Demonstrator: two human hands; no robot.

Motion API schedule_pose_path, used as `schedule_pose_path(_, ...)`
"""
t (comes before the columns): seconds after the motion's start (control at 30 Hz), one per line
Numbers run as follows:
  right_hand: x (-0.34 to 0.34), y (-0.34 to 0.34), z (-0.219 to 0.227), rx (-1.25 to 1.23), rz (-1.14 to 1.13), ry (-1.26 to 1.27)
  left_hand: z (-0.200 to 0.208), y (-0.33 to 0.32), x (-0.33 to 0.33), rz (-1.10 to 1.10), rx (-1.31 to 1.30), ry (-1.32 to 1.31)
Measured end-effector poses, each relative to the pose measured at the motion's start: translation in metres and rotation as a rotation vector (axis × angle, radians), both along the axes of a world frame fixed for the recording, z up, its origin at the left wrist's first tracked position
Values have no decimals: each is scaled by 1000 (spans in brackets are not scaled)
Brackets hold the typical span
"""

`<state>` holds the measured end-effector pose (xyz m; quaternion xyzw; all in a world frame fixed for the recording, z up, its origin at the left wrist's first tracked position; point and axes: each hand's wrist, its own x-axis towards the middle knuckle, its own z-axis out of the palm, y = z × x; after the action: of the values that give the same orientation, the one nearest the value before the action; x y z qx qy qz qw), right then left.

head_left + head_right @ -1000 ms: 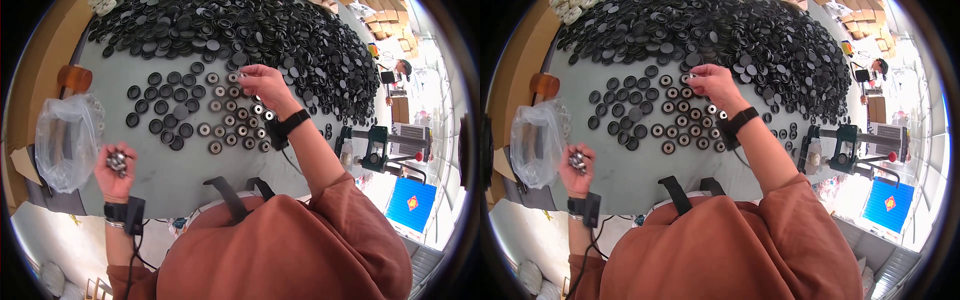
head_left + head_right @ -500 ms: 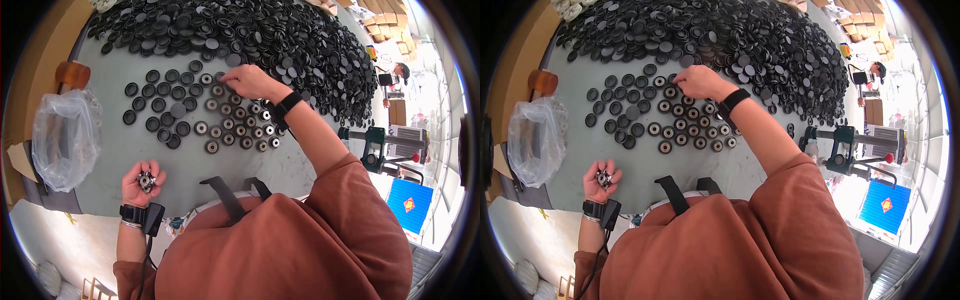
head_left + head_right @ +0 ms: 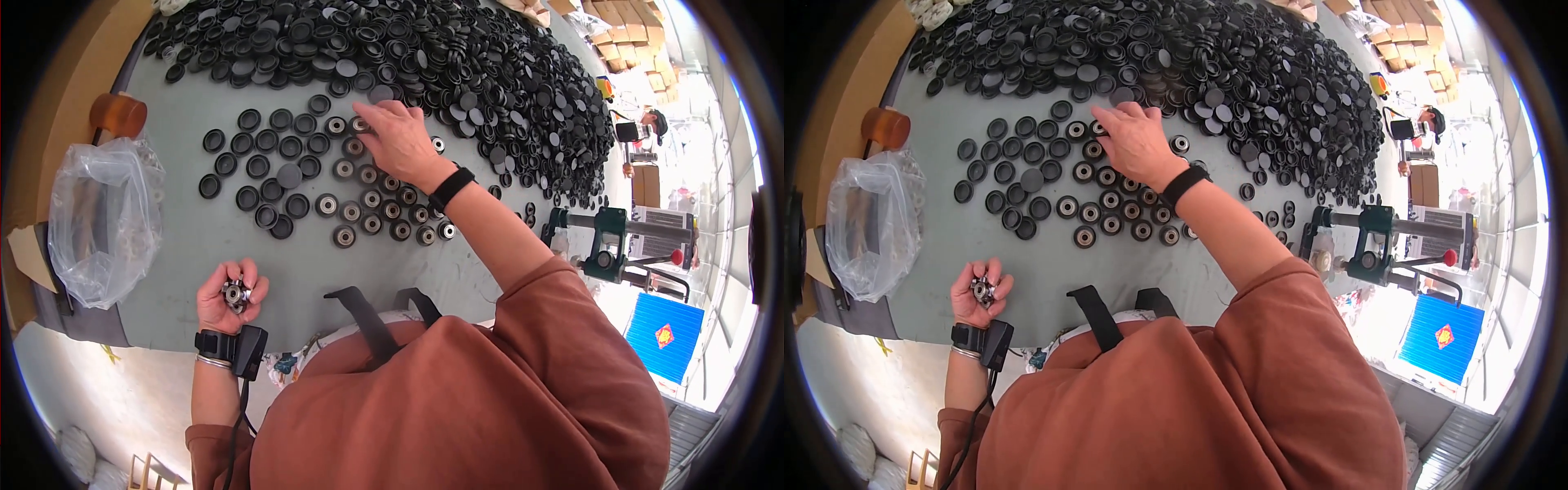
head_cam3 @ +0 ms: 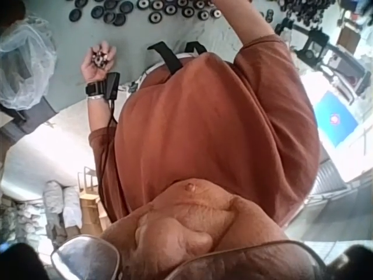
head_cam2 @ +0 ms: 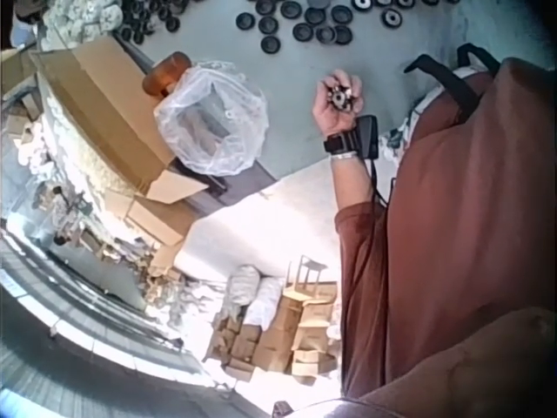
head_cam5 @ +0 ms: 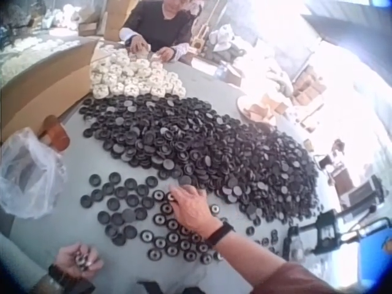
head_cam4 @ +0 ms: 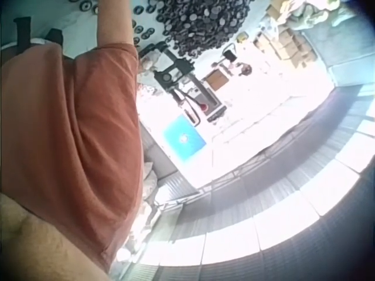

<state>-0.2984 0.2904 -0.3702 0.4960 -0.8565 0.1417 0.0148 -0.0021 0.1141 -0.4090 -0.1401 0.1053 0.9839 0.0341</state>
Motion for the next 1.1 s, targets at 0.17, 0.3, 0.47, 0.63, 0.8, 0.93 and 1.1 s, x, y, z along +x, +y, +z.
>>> schedule_pose_path(0.17,-3,7,6,10,8,81,0,-1,0,2,-13,6)
schedule_pose_path(0.3,7,7,7,175,122,293,2,0,-1,14,-15,-1)
schedule_pose_path(0.47,18,5,6,257,131,445,0,2,1,30,-24,-4)
schedule_pose_path(0.63,20,-2,11,460,258,602,7,4,-7,127,85,-359)
schedule_pose_path(0.8,60,-21,43,-111,276,-52,27,14,-32,190,233,-368)
schedule_pose_path(0.93,124,-35,49,-177,494,-415,17,16,-25,105,260,-171)
schedule_pose_path(1.1,140,-34,31,-12,417,-320,21,28,-26,140,279,-194)
